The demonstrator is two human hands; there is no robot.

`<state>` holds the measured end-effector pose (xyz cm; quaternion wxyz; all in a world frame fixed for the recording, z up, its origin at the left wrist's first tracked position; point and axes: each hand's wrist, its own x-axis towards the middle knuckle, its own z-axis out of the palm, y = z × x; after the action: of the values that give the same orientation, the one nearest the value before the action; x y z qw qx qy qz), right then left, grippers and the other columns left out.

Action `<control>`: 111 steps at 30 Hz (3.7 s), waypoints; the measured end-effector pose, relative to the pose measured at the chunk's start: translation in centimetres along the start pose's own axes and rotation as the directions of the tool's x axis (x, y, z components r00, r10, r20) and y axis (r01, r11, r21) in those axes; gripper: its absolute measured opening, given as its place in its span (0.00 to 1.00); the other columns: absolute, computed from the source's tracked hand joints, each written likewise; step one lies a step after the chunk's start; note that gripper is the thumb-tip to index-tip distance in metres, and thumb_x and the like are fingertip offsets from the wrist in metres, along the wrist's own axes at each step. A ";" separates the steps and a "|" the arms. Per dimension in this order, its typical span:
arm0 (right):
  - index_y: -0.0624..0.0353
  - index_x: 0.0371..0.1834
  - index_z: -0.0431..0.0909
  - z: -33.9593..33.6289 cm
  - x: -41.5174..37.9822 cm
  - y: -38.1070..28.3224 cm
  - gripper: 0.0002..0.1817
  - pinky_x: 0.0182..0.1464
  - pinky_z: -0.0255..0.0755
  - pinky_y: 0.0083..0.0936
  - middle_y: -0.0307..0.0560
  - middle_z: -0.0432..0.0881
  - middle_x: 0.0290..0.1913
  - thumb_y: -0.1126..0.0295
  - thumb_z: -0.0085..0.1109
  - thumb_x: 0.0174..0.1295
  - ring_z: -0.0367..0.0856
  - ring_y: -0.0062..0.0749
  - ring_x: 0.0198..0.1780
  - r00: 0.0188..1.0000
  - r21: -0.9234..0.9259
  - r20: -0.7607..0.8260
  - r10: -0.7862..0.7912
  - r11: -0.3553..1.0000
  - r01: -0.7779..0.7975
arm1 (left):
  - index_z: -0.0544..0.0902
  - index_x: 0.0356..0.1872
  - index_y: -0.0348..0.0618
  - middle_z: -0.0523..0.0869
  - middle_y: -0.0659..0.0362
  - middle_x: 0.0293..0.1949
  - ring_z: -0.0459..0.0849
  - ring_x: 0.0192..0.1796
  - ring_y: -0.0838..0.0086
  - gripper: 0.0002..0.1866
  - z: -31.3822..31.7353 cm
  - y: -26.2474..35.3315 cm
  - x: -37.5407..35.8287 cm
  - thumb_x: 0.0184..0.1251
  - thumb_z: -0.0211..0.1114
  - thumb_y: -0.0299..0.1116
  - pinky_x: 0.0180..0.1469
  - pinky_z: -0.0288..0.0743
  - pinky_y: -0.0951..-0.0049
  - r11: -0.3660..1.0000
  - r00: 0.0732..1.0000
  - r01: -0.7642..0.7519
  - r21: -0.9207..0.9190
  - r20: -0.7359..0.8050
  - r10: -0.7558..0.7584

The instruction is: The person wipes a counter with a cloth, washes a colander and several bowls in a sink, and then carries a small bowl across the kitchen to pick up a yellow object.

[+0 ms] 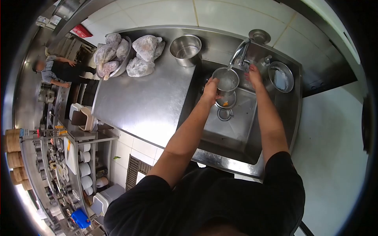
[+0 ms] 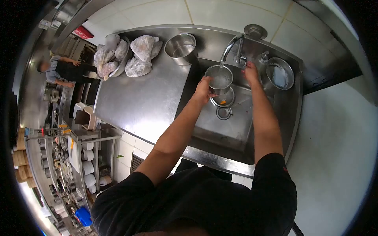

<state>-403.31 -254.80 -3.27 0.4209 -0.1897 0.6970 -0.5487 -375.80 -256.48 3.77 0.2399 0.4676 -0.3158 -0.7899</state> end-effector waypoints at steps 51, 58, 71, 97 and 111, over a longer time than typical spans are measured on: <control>0.61 0.58 0.62 -1.2 1.7 -3.2 0.17 0.51 0.81 0.51 0.62 0.69 0.51 0.70 0.50 0.69 0.77 0.47 0.47 0.940 0.413 0.076 0.332 0.848 -0.333 | 0.69 0.72 0.51 0.79 0.53 0.61 0.82 0.57 0.64 0.30 -14.2 -2.3 -22.6 0.69 0.56 0.41 0.50 0.81 0.60 0.992 0.977 -0.126 -0.033 -0.175 0.118; 0.60 0.77 0.46 -3.5 2.0 -0.8 0.33 0.66 0.72 0.60 0.75 0.64 0.68 0.68 0.48 0.73 0.71 0.65 0.67 0.948 0.660 0.216 0.233 0.681 -0.317 | 0.68 0.72 0.48 0.76 0.51 0.61 0.77 0.61 0.60 0.30 -24.1 -6.5 -29.6 0.69 0.56 0.41 0.53 0.81 0.51 0.955 0.934 -0.256 -0.151 -0.295 0.203; 0.55 0.54 0.75 29.2 -36.2 12.6 0.12 0.38 0.76 0.26 0.37 0.80 0.43 0.64 0.54 0.73 0.78 0.25 0.37 0.950 -0.022 0.303 0.072 0.997 -0.069 | 0.67 0.75 0.52 0.80 0.57 0.58 0.84 0.53 0.68 0.31 -40.4 -10.5 -51.7 0.70 0.57 0.37 0.47 0.85 0.63 0.809 0.750 -0.517 -0.279 -0.603 0.272; 0.47 0.60 0.81 78.9 -101.7 14.5 0.24 0.41 0.77 0.32 0.47 0.81 0.35 0.76 0.55 0.60 0.83 0.40 0.35 -0.855 0.602 0.457 0.247 0.621 0.501 | 0.70 0.68 0.50 0.78 0.53 0.62 0.80 0.61 0.62 0.27 -71.4 -23.1 -87.5 0.73 0.56 0.48 0.56 0.80 0.47 0.440 0.161 -0.870 -0.222 -0.972 -0.171; 0.51 0.63 0.78 102.9 -132.9 21.3 0.21 0.42 0.77 0.33 0.47 0.83 0.43 0.71 0.56 0.66 0.84 0.40 0.38 -0.945 0.577 0.245 0.215 0.751 0.320 | 0.70 0.68 0.41 0.83 0.52 0.57 0.85 0.57 0.63 0.28 -88.8 -28.2 -108.1 0.76 0.56 0.48 0.53 0.85 0.49 0.301 -0.160 -0.952 0.050 -0.923 -0.350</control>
<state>-241.07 -213.62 22.89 0.4802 -0.8119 -0.3178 0.0966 -250.69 -188.63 14.66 0.8160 0.5158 0.2426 -0.0956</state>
